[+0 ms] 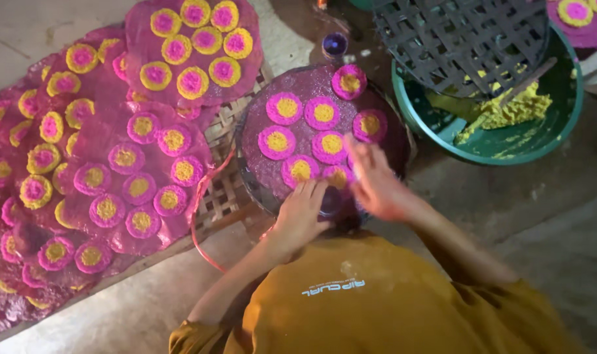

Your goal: The person assembles pink and yellow circular decorative items on a woven tray. They place the circles, cover them with a mesh lid, and then use a metal tool to press yellow paste into circular molds on a pink base.

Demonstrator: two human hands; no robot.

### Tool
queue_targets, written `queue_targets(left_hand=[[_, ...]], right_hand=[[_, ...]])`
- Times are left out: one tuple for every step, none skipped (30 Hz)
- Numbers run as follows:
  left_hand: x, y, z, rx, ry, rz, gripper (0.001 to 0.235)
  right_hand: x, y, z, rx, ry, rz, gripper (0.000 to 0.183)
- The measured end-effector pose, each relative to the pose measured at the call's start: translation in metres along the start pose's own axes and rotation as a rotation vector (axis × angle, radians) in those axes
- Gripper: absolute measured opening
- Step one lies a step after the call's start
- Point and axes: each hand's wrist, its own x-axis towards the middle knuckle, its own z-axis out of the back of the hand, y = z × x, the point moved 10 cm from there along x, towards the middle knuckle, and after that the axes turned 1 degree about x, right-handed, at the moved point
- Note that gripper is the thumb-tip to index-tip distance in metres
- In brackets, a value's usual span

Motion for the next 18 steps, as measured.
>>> queue_targets(left_hand=[[-0.005, 0.002, -0.007, 0.044, 0.002, 0.051, 0.083], [-0.007, 0.008, -0.009, 0.09, 0.001, 0.105, 0.08], [-0.009, 0.009, -0.006, 0.02, -0.04, 0.122, 0.082], [-0.008, 0.011, 0.002, -0.043, -0.087, 0.132, 0.084], [-0.004, 0.015, 0.011, -0.107, -0.134, 0.14, 0.087], [-0.006, 0.018, 0.017, -0.188, -0.178, 0.188, 0.089], [-0.005, 0.023, 0.025, -0.27, -0.224, 0.234, 0.09], [-0.006, 0.028, 0.031, -0.353, -0.27, 0.281, 0.092], [-0.003, 0.03, 0.039, -0.409, -0.329, 0.308, 0.099], [0.001, 0.035, 0.049, -0.461, -0.391, 0.332, 0.105], [0.001, 0.038, 0.058, -0.513, -0.453, 0.354, 0.112], [0.004, 0.039, 0.075, -0.378, -0.527, 0.34, 0.112], [0.004, 0.037, 0.09, -0.24, -0.597, 0.325, 0.112], [0.0, 0.032, 0.101, -0.105, -0.662, 0.31, 0.113], [-0.002, 0.04, 0.107, -0.046, -0.66, 0.347, 0.103], [-0.01, 0.044, 0.109, 0.008, -0.653, 0.391, 0.093], [-0.017, 0.05, 0.11, 0.062, -0.644, 0.435, 0.084], [-0.025, 0.055, 0.113, 0.1, -0.652, 0.455, 0.079]], right_hand=[[0.002, 0.018, -0.008, 0.024, 0.09, 0.063, 0.093], [0.006, 0.034, -0.016, 0.047, 0.18, 0.13, 0.095], [0.007, 0.043, -0.027, 0.051, 0.263, 0.101, 0.098], [0.011, 0.047, -0.036, 0.048, 0.338, 0.076, 0.1], [0.017, 0.047, -0.043, 0.043, 0.412, 0.049, 0.102], [0.022, 0.052, -0.045, 0.045, 0.393, 0.089, 0.101], [0.028, 0.053, -0.046, 0.046, 0.373, 0.129, 0.1], [0.036, 0.049, -0.044, 0.049, 0.353, 0.169, 0.1], [0.049, 0.047, -0.042, 0.1, 0.31, 0.246, 0.1], [0.069, 0.041, -0.039, 0.153, 0.264, 0.326, 0.1], [0.088, 0.031, -0.034, 0.206, 0.218, 0.406, 0.101], [0.117, -0.001, -0.033, 0.153, 0.208, 0.324, 0.103], [0.154, -0.038, -0.028, 0.099, 0.198, 0.243, 0.105], [0.19, -0.075, -0.016, 0.078, 0.099, 0.172, 0.094], [0.227, -0.102, -0.002, -0.21, -0.056, 0.212, 0.103], [0.257, -0.164, -0.003, -0.393, 0.008, -0.076, 0.096], [0.279, -0.209, -0.002, -0.504, 0.017, -0.234, 0.101], [0.293, -0.239, -0.004, -0.496, -0.027, -0.284, 0.106]])
